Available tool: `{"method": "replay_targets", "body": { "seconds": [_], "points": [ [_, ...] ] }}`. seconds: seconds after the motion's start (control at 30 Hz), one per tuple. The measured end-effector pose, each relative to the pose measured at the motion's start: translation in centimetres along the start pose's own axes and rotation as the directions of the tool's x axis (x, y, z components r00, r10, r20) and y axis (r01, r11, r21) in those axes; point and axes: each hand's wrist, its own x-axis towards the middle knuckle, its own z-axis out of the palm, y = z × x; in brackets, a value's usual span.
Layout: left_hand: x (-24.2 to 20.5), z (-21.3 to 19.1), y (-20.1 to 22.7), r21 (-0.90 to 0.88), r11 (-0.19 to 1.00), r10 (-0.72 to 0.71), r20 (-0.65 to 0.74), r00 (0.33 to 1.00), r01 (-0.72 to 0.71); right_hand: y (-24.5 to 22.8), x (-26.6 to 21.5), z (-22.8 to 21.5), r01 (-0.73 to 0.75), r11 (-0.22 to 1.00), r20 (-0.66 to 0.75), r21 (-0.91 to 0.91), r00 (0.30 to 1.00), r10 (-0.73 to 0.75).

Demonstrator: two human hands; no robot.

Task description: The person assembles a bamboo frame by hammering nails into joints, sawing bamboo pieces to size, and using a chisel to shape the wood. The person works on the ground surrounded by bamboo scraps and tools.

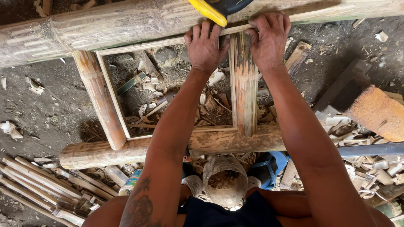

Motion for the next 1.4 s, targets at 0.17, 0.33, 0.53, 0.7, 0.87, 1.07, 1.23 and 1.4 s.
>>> {"method": "replay_targets", "body": {
  "seconds": [0.17,0.33,0.53,0.7,0.87,1.07,1.23,1.4],
  "points": [
    [0.1,0.2,-0.2,0.001,1.0,0.011,-0.05,0.999,-0.011,-0.4,0.2,-0.2,-0.006,1.0,0.01,-0.014,1.0,0.007],
    [-0.1,0.7,-0.3,0.03,0.999,0.03,-0.061,0.998,-0.028,-0.1,-0.2,-0.1,-0.009,1.0,0.002,-0.014,1.0,0.009],
    [0.0,1.0,-0.5,0.037,0.998,0.045,-0.092,0.995,-0.041,-0.6,0.1,-0.1,0.021,1.0,-0.005,-0.014,1.0,-0.021],
    [0.0,-0.6,-0.3,-0.015,0.998,0.06,0.001,0.998,-0.06,-1.1,2.8,-3.4,-0.329,0.918,0.345,0.222,0.907,0.241],
    [-3.2,-7.7,-0.7,-0.085,0.991,-0.068,0.337,0.939,0.102,-3.4,8.6,-5.9,0.165,0.978,0.29,0.124,0.937,-0.195],
    [-7.6,-15.6,-5.5,-0.105,0.905,-0.384,0.218,0.897,0.413,-11.1,13.1,-3.2,0.427,0.892,0.499,-0.149,0.811,-0.305],
    [-7.3,-16.9,-11.4,-0.336,0.924,-0.221,-0.071,0.973,0.185,-14.1,15.5,-7.9,0.238,0.891,0.2,0.386,0.921,-0.333],
    [-5.6,-15.4,-14.8,-0.346,0.914,-0.26,-0.096,0.961,0.213,-18.9,19.8,-12.5,0.795,0.605,-0.348,-0.035,0.558,-0.753]
  ]
}}
